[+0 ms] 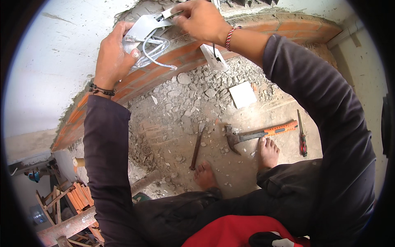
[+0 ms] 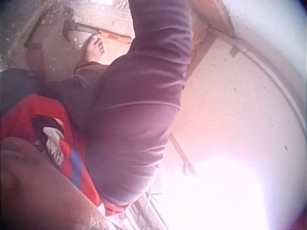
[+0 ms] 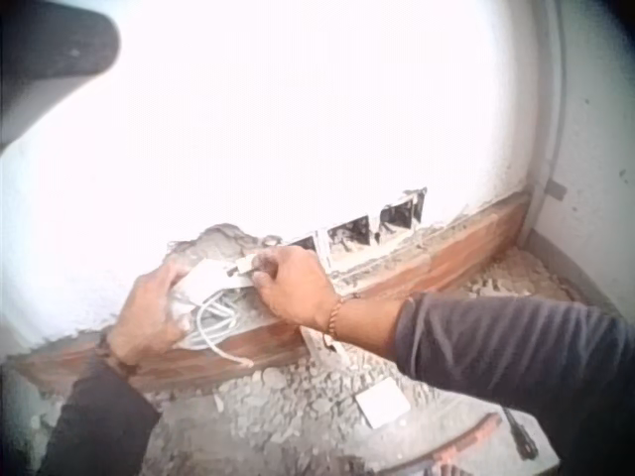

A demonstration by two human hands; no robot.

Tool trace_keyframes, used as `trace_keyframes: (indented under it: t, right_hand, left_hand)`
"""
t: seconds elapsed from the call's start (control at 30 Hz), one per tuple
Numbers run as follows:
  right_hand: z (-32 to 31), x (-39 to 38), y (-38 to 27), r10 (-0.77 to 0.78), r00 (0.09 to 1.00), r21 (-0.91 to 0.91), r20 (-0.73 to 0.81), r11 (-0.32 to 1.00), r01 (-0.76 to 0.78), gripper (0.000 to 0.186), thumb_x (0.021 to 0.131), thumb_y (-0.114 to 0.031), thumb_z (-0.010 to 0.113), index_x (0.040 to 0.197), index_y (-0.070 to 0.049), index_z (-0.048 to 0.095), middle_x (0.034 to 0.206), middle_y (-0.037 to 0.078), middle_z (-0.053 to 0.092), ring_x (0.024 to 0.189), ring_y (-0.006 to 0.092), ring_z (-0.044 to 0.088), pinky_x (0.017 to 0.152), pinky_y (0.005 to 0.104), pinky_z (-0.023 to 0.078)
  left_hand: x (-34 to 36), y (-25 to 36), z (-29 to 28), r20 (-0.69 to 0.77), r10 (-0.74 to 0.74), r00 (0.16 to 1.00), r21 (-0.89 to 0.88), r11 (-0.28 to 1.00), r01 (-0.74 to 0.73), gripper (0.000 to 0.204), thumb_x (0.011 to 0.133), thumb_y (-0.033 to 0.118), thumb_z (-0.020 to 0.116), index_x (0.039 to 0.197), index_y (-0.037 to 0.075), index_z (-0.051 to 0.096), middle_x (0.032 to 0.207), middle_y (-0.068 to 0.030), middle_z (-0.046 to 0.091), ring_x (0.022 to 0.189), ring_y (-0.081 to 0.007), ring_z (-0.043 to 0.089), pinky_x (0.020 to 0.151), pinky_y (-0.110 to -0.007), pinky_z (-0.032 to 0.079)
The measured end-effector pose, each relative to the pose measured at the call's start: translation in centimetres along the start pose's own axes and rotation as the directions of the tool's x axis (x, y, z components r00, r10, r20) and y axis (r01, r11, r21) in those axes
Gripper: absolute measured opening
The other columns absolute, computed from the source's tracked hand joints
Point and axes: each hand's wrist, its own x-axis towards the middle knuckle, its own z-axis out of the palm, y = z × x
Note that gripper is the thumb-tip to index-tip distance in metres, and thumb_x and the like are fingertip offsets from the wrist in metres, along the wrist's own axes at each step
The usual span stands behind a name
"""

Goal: The person organizes electrical wires within junction boxes on a wall and uses a hammer and chisel to remove masonry debris from around the boxes.

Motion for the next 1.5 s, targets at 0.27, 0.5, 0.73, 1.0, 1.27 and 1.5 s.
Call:
trace_keyframes:
  t: [0.27, 0.5, 0.73, 1.0, 1.27, 1.5]
  right_hand:
    - [-0.8, 0.2, -0.3, 0.47, 0.877, 0.536, 0.1, 0.717, -0.445, 0.019, 0.091, -0.02, 0.06, 0.098, -0.002, 0.061, 0.087, 0.013, 0.064, 0.071, 0.0219, 0.062, 0.06, 0.0304, 0.053]
    - [0.9, 1.8, -0.2, 0.575, 0.811, 0.645, 0.113, 0.578, -0.5, 0.02, 0.095, -0.02, 0.059, 0.092, 0.0, 0.059, 0.085, 0.007, 0.062, 0.064, 0.0119, 0.061, 0.05, 0.0223, 0.053]
    - [1.6, 2.8, 0.6, 0.586, 0.805, 0.596, 0.1, 0.612, -0.519, 0.021, 0.094, -0.022, 0.061, 0.092, -0.001, 0.059, 0.079, 0.004, 0.058, 0.062, 0.012, 0.06, 0.048, 0.0257, 0.053]
    - [1.4, 2.6, 0.3, 0.577, 0.807, 0.624, 0.123, 0.587, -0.516, 0.02, 0.093, -0.018, 0.061, 0.098, 0.001, 0.061, 0.086, 0.008, 0.064, 0.068, 0.0158, 0.065, 0.057, 0.0251, 0.058]
    - [3.3, 3.9, -0.6, 0.668, 0.743, 0.71, 0.049, 0.5, -0.496, 0.018, 0.085, -0.009, 0.067, 0.092, 0.007, 0.063, 0.087, 0.014, 0.068, 0.063, 0.0164, 0.067, 0.053, 0.0239, 0.058]
    - [3.0, 3.1, 0.4, 0.541, 0.832, 0.702, 0.121, 0.546, -0.457, 0.023, 0.084, -0.013, 0.069, 0.089, 0.008, 0.063, 0.085, 0.014, 0.068, 0.065, 0.0161, 0.067, 0.055, 0.0223, 0.056]
  left_hand:
    - [-0.5, -0.3, 0.5, -0.039, 0.044, 0.998, -0.005, 0.999, -0.044, 0.049, 0.068, -0.004, 0.061, 0.116, 0.002, 0.053, 0.105, -0.0163, 0.065, 0.101, -0.0288, 0.064, 0.094, -0.035, 0.046]
    - [-0.7, -0.4, 0.4, -0.02, 0.032, 0.999, -0.032, 0.999, -0.033, 0.05, 0.067, -0.006, 0.061, 0.116, 0.003, 0.053, 0.106, -0.0161, 0.063, 0.102, -0.0292, 0.063, 0.095, -0.035, 0.045]
    - [-0.8, -0.7, 0.3, -0.027, 0.047, 0.999, -0.029, 0.998, -0.048, 0.052, 0.065, -0.006, 0.061, 0.116, 0.002, 0.053, 0.104, -0.0158, 0.063, 0.102, -0.0297, 0.063, 0.097, -0.035, 0.044]
    - [-0.4, -0.7, -0.1, -0.009, 0.048, 0.999, -0.033, 0.998, -0.048, 0.051, 0.066, -0.001, 0.061, 0.116, 0.002, 0.053, 0.103, -0.0172, 0.063, 0.102, -0.0324, 0.062, 0.097, -0.036, 0.044]
    - [-0.9, -1.0, 0.3, -0.037, 0.02, 0.999, -0.041, 0.999, -0.022, 0.052, 0.066, 0.001, 0.061, 0.117, 0.002, 0.053, 0.104, -0.0162, 0.063, 0.102, -0.0299, 0.063, 0.096, -0.036, 0.044]
    - [-1.2, -1.3, -0.1, -0.018, 0.034, 0.999, -0.072, 0.997, -0.035, 0.051, 0.067, -0.001, 0.06, 0.118, 0.002, 0.053, 0.105, -0.0154, 0.064, 0.103, -0.0278, 0.063, 0.096, -0.034, 0.044]
